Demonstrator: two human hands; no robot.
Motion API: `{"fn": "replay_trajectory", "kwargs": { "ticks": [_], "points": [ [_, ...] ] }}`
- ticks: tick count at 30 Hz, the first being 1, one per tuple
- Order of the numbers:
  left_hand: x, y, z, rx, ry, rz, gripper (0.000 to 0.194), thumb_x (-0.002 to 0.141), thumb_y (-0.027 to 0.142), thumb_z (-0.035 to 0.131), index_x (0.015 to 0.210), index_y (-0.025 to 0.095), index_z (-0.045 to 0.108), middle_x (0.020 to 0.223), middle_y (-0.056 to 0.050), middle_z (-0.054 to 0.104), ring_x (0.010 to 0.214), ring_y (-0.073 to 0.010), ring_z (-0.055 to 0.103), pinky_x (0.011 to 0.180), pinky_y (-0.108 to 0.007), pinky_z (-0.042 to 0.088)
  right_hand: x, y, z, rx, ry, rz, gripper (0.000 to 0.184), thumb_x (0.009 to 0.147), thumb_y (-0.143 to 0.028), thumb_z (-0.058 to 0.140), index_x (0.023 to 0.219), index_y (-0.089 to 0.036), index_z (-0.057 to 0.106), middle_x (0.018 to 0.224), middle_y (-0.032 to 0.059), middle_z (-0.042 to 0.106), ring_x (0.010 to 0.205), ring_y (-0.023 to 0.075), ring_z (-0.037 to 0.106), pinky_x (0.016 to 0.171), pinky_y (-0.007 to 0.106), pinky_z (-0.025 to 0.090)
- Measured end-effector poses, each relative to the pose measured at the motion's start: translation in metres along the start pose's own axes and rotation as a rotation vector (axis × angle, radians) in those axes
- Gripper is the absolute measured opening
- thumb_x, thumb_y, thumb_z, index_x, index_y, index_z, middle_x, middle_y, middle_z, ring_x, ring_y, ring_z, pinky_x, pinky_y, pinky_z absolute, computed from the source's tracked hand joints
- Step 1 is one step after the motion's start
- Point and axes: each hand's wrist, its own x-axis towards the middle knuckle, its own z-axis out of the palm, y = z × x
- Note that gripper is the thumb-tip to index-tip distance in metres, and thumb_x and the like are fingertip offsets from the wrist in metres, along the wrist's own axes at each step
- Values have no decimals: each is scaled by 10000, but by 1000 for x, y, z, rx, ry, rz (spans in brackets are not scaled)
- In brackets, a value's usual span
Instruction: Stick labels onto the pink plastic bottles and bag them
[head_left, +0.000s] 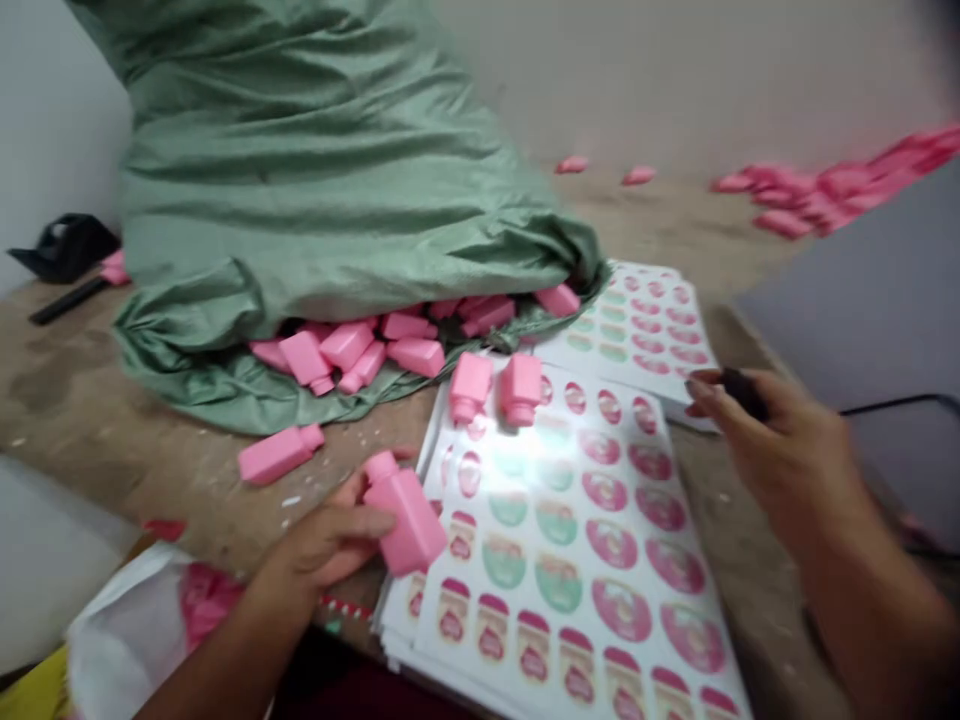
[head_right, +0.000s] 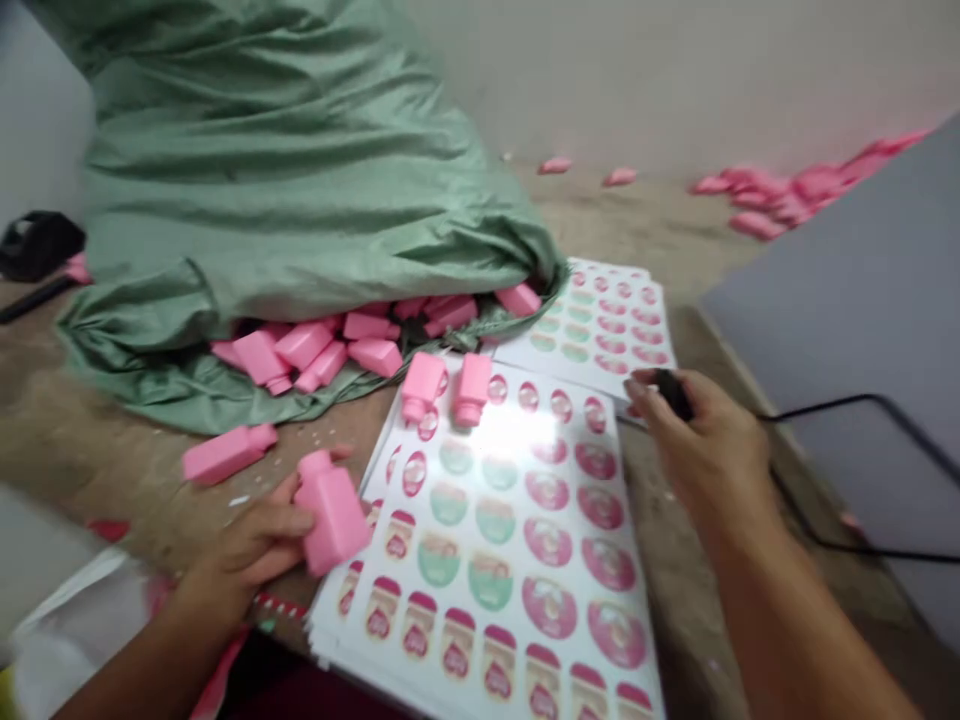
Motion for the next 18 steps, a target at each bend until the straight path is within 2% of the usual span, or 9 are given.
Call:
{"fn": "replay_trajectory", "kwargs": {
  "ticks": [1,4,5,6,7,9,12,15,18],
  "points": [
    [1,1,2,-15,14,47,758,500,216,838,1214,264,587,875,6,678,909,-237,674,857,-336,519,-31,-14,3,65,-102,-26,395,799,-551,621,993,-224,726,880,92,734,828,261,672,721,369,472],
    [1,-3,12,-66,35,173,576,531,171,842,1034,244,573,818,45,628,806,-141,636,789,-248,503,-128,-55,11,382,-522,-80,343,686,-527,723,888,-249,718,860,51,743,724,223,679,636,314,522],
    [-2,-5,18,-72,27,203,546,551,164,839,1010,243,555,826,51,620,796,-122,624,785,-232,497,-155,-67,14,472,-610,-54,357,716,-519,718,961,-260,709,852,34,741,664,195,666,600,297,522],
    [-5,-9,25,-65,12,226,527,574,165,835,1003,245,539,835,54,614,789,-111,615,781,-225,494,-177,-77,16,565,-643,-26,385,733,-512,720,1029,-269,682,838,17,733,591,167,634,539,276,506],
    [-8,-13,32,-42,-2,248,508,595,172,830,995,245,527,840,57,605,775,-103,604,770,-221,491,-192,-84,18,655,-624,-4,393,737,-485,731,1058,-271,653,881,12,730,629,161,640,571,269,517],
    [-15,-21,46,55,-23,292,476,622,192,830,973,240,513,862,57,594,757,-96,590,741,-218,482,-203,-91,17,779,-519,-18,307,739,-416,742,976,-262,623,912,6,714,772,168,659,682,265,531],
    [-20,-32,61,306,-70,330,466,645,238,840,993,230,530,932,33,614,773,-106,594,709,-223,474,-192,-84,3,773,-432,-42,226,769,-385,725,924,-247,637,854,-2,677,778,160,629,706,268,507],
    [-19,-38,70,549,-171,240,536,652,276,842,1106,218,564,1012,-17,638,809,-143,613,691,-248,485,-180,-70,-16,700,-462,-65,243,777,-412,718,933,-233,663,843,6,662,780,170,612,713,285,490],
    [-16,-38,80,578,-177,162,521,647,282,832,1100,199,587,994,-26,638,786,-137,603,665,-244,476,-183,-53,-30,546,-416,-71,309,814,-469,666,1015,-237,631,818,4,643,744,177,593,669,294,465]
  ]
}}
